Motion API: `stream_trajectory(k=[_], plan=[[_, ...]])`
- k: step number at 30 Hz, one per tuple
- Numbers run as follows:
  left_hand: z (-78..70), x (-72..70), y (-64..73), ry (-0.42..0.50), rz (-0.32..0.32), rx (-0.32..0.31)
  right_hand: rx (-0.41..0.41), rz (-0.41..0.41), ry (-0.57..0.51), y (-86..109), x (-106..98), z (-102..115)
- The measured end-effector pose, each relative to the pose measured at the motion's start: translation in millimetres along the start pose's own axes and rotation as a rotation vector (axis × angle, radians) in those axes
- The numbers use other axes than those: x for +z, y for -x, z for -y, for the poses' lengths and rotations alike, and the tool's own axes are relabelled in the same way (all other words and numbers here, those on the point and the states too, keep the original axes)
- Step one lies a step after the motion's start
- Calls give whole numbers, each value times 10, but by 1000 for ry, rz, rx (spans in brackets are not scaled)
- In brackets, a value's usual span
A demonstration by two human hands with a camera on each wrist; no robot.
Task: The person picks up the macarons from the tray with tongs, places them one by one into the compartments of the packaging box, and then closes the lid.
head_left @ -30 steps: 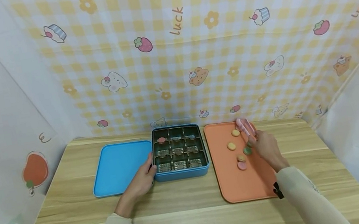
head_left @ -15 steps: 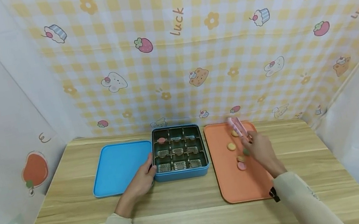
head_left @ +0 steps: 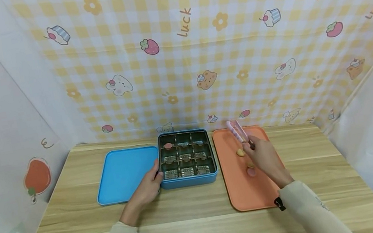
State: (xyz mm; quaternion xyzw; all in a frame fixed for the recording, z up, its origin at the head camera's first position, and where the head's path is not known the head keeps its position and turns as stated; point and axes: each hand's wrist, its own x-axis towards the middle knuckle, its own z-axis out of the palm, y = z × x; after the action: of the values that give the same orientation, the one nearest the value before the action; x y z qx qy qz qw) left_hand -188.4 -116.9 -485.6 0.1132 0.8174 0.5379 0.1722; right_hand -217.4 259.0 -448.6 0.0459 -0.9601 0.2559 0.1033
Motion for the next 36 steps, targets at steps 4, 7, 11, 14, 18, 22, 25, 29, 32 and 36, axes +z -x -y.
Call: stream_trajectory(k=[4,7,11,14,18,22,25,29,32,36], plan=[[-2,3,1,0,-3,7,-25,-5,-10,8,14,87],[1,6,1,5,-3,7,-25,9,-25,13,23,151],[2,10,3,17,1,1,-15,25,-52,24,27,243],[0,10,2,22,5,2,-11,23,-39,30,36,312],[-4,8,0,19,6,9,-8,29,-17,27,68,403],[-3,0,2,20,5,6,-15,48,-60,23,118,471],[-2,-5,3,23,7,1,-32,36,-80,24,154,513],[3,-3,-3,23,7,4,-53,17,-72,27,196,575],[6,1,-5,19,4,4,-43,31,-70,30,225,615],[-6,3,0,21,4,0,-37,49,-92,31,259,661]])
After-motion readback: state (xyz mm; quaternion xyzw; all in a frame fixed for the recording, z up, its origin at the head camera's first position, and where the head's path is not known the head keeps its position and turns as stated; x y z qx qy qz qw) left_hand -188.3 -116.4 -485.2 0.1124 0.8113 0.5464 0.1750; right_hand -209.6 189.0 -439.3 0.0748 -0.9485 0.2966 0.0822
